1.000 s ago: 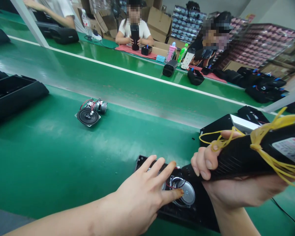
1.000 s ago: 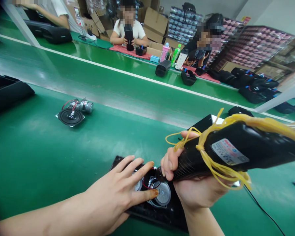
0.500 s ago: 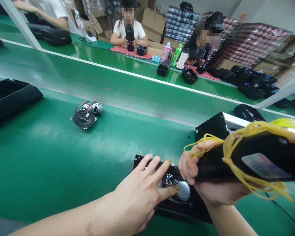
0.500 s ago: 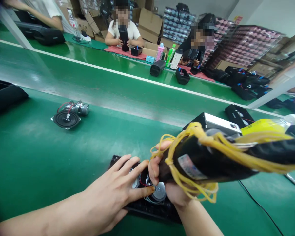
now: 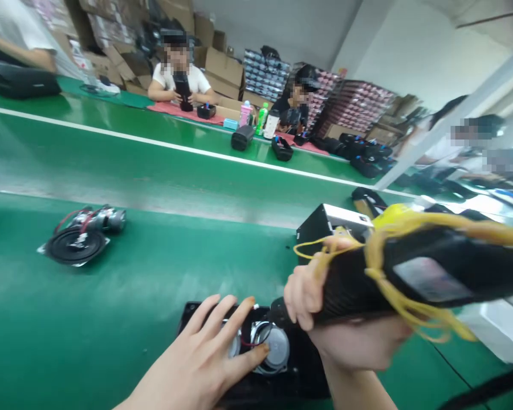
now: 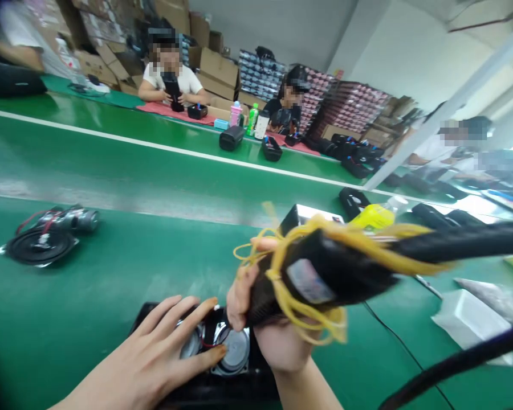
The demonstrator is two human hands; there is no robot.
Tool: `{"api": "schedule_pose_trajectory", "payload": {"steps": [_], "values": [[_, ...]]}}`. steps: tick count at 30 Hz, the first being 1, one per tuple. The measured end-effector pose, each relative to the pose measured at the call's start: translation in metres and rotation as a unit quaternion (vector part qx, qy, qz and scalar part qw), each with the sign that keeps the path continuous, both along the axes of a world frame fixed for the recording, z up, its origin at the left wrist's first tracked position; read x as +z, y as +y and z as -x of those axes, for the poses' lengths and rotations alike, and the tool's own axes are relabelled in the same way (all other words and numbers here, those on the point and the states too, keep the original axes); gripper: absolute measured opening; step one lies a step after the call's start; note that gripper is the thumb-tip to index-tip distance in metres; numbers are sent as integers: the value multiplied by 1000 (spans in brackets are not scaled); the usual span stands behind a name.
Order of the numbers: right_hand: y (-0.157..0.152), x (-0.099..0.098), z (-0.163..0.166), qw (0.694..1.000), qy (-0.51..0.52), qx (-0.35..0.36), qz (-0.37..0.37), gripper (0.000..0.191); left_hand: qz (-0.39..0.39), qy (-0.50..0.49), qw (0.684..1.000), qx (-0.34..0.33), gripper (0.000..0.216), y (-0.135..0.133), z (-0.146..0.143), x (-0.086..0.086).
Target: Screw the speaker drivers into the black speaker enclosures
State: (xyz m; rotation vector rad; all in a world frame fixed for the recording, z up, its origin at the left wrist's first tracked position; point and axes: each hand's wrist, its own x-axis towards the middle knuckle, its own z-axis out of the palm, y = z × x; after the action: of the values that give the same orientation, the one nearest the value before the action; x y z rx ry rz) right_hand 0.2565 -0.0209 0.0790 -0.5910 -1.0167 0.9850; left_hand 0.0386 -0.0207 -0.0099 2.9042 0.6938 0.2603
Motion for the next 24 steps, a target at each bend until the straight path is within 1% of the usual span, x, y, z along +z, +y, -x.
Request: {"api": "schedule_pose_trajectory", "payload": {"steps": [2, 5, 7, 9, 10, 12, 15, 19, 21, 24], "values": [[-8, 17, -22, 993, -20, -92, -65, 53, -58, -31, 998, 17, 101, 2, 4, -7], [-17, 38, -65, 959, -73, -243, -125, 56, -130, -76, 988, -18, 84, 5, 7, -17], [-17, 43, -93, 932, -94, -322, -136, 59, -149, -89, 985, -9, 67, 5, 5, -24], [-12, 42, -114, 913, -97, -372, -135, 66, -155, -102, 982, 28, 44, 3, 1, -29], [-9, 39, -121, 909, -97, -383, -130, 69, -160, -108, 981, 37, 38, 2, -2, -31], [-2, 33, -128, 907, -96, -392, -117, 73, -178, -109, 977, 35, 39, 1, -8, -31], [4, 26, -127, 909, -96, -395, -96, 75, -210, -91, 973, -10, 35, 3, -16, -26], [2, 24, -124, 911, -90, -395, -77, 76, -227, -95, 969, -15, 35, 4, -24, -20], [0, 23, -125, 914, -91, -388, -75, 78, -227, -91, 970, -11, 41, 2, -23, -19], [-3, 23, -127, 917, -93, -380, -77, 78, -183, -98, 978, 19, 51, 5, -13, -18]]}}
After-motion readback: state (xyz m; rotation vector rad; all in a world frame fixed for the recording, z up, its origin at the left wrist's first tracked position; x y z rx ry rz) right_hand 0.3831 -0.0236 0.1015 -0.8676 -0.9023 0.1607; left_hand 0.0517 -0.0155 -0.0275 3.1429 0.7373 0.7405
